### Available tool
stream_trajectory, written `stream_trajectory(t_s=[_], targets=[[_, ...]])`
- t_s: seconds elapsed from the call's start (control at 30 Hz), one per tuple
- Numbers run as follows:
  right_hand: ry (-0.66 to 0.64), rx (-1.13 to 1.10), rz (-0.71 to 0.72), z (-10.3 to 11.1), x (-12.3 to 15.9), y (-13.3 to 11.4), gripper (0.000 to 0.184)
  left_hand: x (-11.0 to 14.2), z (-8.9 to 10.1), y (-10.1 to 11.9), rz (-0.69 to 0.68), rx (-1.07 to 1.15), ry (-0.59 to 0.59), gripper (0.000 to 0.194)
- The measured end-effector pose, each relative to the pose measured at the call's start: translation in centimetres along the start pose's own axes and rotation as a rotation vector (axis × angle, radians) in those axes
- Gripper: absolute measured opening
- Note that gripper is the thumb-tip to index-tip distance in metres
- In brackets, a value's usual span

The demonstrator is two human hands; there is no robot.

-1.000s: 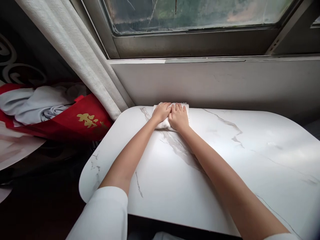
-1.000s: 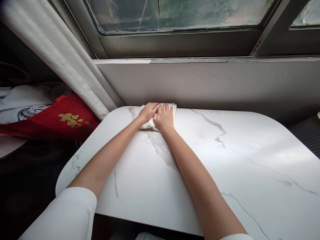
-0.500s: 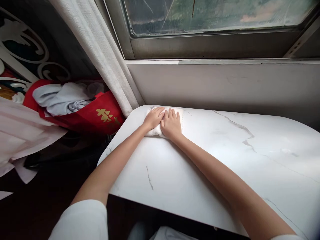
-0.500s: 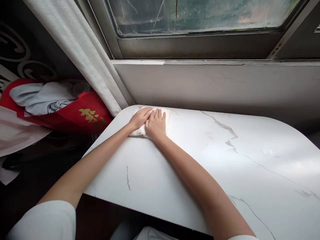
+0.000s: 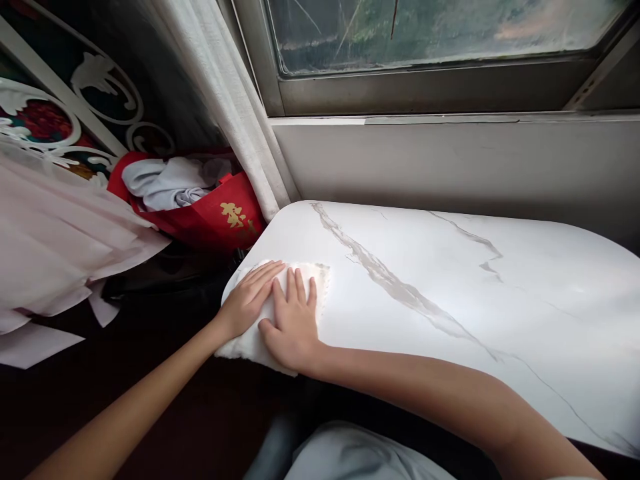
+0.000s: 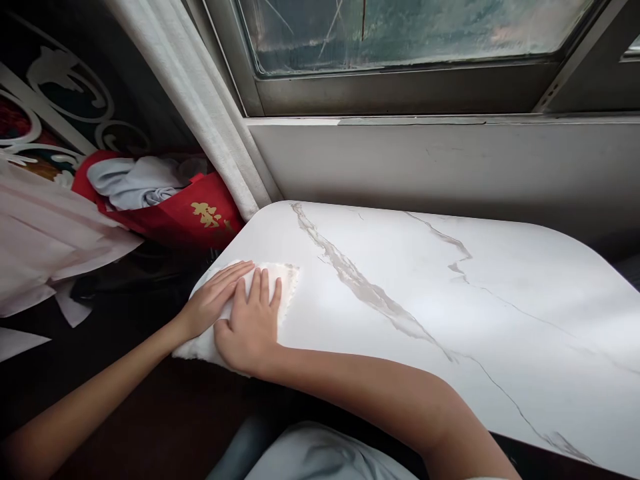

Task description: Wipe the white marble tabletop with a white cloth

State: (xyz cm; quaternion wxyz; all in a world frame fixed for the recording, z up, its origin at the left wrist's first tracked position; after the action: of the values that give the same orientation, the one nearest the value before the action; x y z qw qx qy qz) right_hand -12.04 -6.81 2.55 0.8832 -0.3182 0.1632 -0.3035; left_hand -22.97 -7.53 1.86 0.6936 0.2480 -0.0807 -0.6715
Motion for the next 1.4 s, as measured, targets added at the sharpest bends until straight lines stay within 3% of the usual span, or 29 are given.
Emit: stream_trajectory(t_s=[0.13, 0.27, 0.43, 0.67, 0.9, 1.0, 1.13, 1.27, 1.4], targets=[[0.02, -0.026, 0.008, -0.8, -1.2, -1.0, 0.065, 0.0, 1.0, -1.8, 0.055, 0.025, 0.014, 0.049], [0.068, 0.014, 0.048, -0.2, -4.1, 0.2, 0.064, -2.9, 1.0, -2.9, 0.062, 0.051, 0.048, 0.048], [0.164, 0.186, 0.108, 1.5, -9.6, 3.3, 0.059, -9.2, 0.1, -4.6, 0.04, 0.046, 0.113, 0.044], [0.191, 0.319, 0.049, 3.8, -17.6, 8.1, 0.059, -19.3, -1.5, -7.0, -0.006, 0.06, 0.098, 0.043], [0.338, 0.365, -0.127, 5.6, -19.9, 10.6, 0.059, -25.8, -3.4, -7.3, -0.019, 0.084, 0.003, 0.038], [0.365, 0.367, -0.152, 5.6, -20.0, 10.8, 0.058, -26.4, -3.6, -7.1, -0.048, 0.092, -0.013, 0.038], [0.341, 0.38, -0.137, 5.3, -19.5, 10.6, 0.058, -25.1, -3.4, -7.0, -0.054, 0.081, 0.029, 0.039], [0.3, 0.387, -0.065, 4.7, -17.5, 9.4, 0.058, -21.6, -2.9, -6.5, -0.038, 0.03, 0.097, 0.044], [0.274, 0.39, 0.019, 3.5, -14.1, 7.2, 0.057, -16.4, -2.0, -5.7, 0.023, -0.03, 0.151, 0.048]])
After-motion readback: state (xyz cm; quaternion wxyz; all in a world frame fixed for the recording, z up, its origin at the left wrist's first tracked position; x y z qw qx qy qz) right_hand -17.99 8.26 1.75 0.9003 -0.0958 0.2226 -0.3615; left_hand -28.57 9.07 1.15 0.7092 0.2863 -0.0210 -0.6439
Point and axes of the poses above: each hand's wrist, its own x-axis away from the middle knuckle, its own z-axis out of the back of the hand, y = z × x, the point moved 7 cm from there along -x, towards the middle knuckle, and after that the axes turned 1 degree about -z, right-handed, at the moved point
